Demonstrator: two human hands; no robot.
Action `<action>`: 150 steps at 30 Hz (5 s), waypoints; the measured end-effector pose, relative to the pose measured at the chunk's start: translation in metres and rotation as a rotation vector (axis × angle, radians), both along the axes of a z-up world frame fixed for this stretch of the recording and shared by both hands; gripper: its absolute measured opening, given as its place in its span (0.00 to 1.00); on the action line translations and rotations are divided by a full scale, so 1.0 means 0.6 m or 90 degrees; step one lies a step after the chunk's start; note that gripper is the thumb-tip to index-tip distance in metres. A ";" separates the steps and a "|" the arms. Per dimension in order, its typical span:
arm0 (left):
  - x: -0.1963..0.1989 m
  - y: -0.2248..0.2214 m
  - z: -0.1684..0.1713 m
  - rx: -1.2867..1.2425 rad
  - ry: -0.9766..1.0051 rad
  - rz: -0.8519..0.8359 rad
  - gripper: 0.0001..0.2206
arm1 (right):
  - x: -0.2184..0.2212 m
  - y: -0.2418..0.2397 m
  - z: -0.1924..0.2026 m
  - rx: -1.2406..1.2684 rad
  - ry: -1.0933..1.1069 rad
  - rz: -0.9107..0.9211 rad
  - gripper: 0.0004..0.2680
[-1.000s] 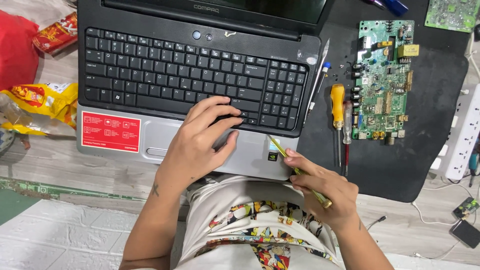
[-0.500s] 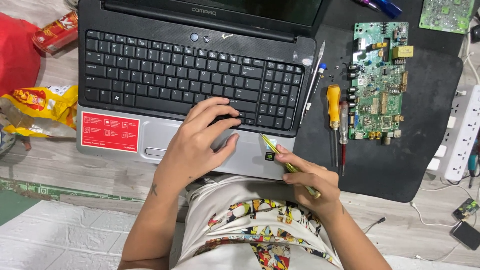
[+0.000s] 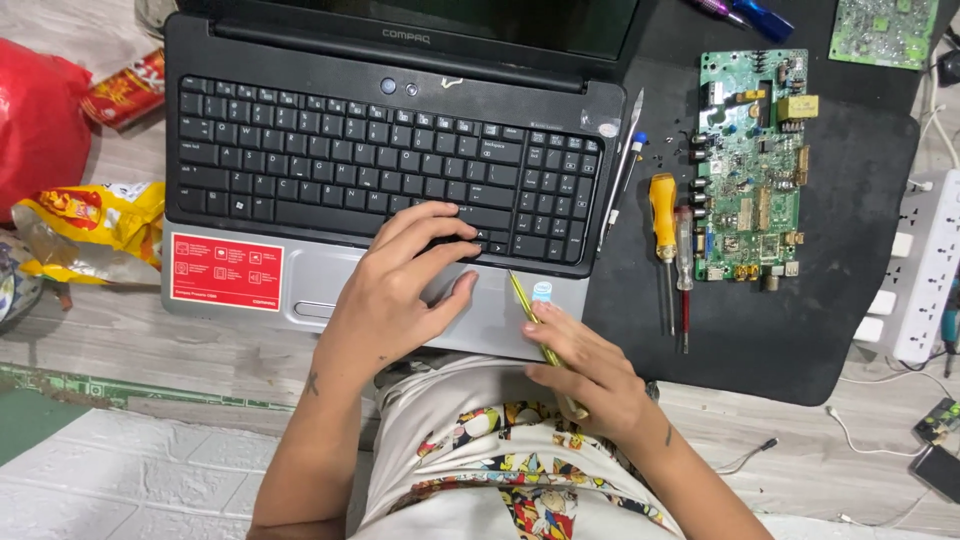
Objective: Removing a keyboard from a laptop using a pry tool and hands
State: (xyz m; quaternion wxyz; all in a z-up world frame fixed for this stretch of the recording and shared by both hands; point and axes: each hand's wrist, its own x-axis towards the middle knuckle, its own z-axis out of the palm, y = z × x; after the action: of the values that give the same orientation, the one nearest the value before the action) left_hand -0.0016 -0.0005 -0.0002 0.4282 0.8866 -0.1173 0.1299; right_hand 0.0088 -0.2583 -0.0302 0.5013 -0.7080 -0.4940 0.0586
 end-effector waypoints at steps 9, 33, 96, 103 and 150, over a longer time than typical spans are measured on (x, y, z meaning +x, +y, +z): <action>0.019 -0.002 0.011 0.065 0.040 0.005 0.07 | -0.015 -0.080 -0.040 0.097 0.187 -0.098 0.07; 0.240 -0.043 -0.038 0.361 -0.015 -0.055 0.24 | 0.040 -0.004 0.019 -0.101 0.311 -0.220 0.10; 0.246 -0.060 -0.069 0.477 -0.182 0.046 0.20 | -0.025 0.033 -0.036 -0.467 -0.431 -0.300 0.23; 0.242 -0.053 -0.056 0.464 -0.164 0.018 0.19 | -0.023 0.031 -0.035 -0.460 -0.403 -0.283 0.25; 0.177 -0.055 0.014 0.470 0.164 0.091 0.30 | 0.375 0.043 0.176 -0.305 0.086 -0.219 0.06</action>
State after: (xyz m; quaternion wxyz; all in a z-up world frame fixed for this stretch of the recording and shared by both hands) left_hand 0.1044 -0.0336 0.0081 0.0820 0.9958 -0.0395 -0.0039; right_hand 0.2340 -0.2323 0.0757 0.3543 -0.8739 -0.3045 0.1343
